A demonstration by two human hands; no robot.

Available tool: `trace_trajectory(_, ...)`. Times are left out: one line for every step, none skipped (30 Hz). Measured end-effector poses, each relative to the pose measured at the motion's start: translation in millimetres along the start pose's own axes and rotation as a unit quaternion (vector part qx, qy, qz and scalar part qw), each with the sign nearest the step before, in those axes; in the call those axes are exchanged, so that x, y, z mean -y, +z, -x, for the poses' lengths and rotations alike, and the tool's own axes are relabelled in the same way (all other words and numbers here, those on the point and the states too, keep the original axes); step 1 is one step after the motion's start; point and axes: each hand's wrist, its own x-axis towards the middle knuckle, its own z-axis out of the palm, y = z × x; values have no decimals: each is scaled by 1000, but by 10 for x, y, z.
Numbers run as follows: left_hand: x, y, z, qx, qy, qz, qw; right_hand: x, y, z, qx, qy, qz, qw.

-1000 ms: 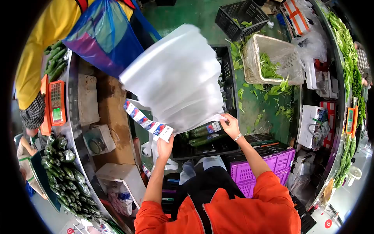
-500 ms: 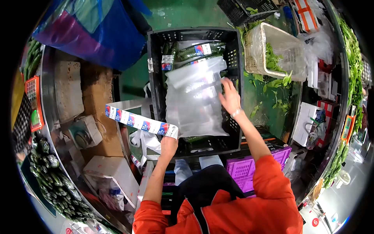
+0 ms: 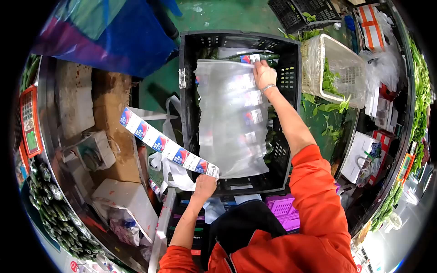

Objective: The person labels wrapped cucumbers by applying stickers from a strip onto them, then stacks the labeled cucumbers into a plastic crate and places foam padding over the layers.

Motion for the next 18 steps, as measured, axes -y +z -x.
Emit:
trace_trajectory(17,51,18,5,4,13,1000,-43,19,-126,-8,11,18,1000)
trace_trajectory(-22,31,14,10,4,25,1000,-72,31,-253,-22,17,37,999)
trace_trajectory(-66,12,15,15,4,38,999,-100,50,-371,-35,24,56,998)
trace_trajectory(-87,30,13,16,3,39,999,-111,40,-467,-43,33,58,997)
trace_trajectory(-103,52,14,43,-19,36,998,-154,75,-537,-47,31,62,996)
trace_trajectory(-106,77,17,72,-41,33,996,-187,126,-582,-38,43,57,997)
trace_trajectory(-95,104,29,75,-41,34,996,-185,123,-590,-29,55,53,997)
trace_trajectory(-81,149,33,75,-38,31,996,-175,126,-576,-27,56,54,997)
trace_trajectory(-68,213,30,76,-34,31,996,-163,139,-558,-47,74,27,996)
trace_trajectory(1,317,22,101,-27,12,994,-154,127,-517,-64,94,1,994)
trace_trajectory(-9,312,9,131,-21,-5,991,-156,97,-477,-58,75,-29,995)
trace_trajectory(-29,317,2,105,-29,29,994,-155,65,-418,-75,66,-57,993)
trace_trajectory(62,446,29,125,-37,21,991,-136,11,-351,-96,57,-86,990)
trace_trajectory(72,474,30,98,-37,15,994,-130,-35,-219,-114,31,-98,988)
trace_trajectory(81,495,4,66,-36,8,997,-109,-85,-25,-90,21,-122,988)
trace_trajectory(75,476,-18,67,-34,11,997,-95,-70,187,-99,-21,-94,990)
trace_trajectory(55,433,-29,90,-42,18,995,-80,-23,383,-107,-65,-67,990)
trace_trajectory(34,387,-41,112,-49,23,992,-39,-4,531,-76,-101,-41,991)
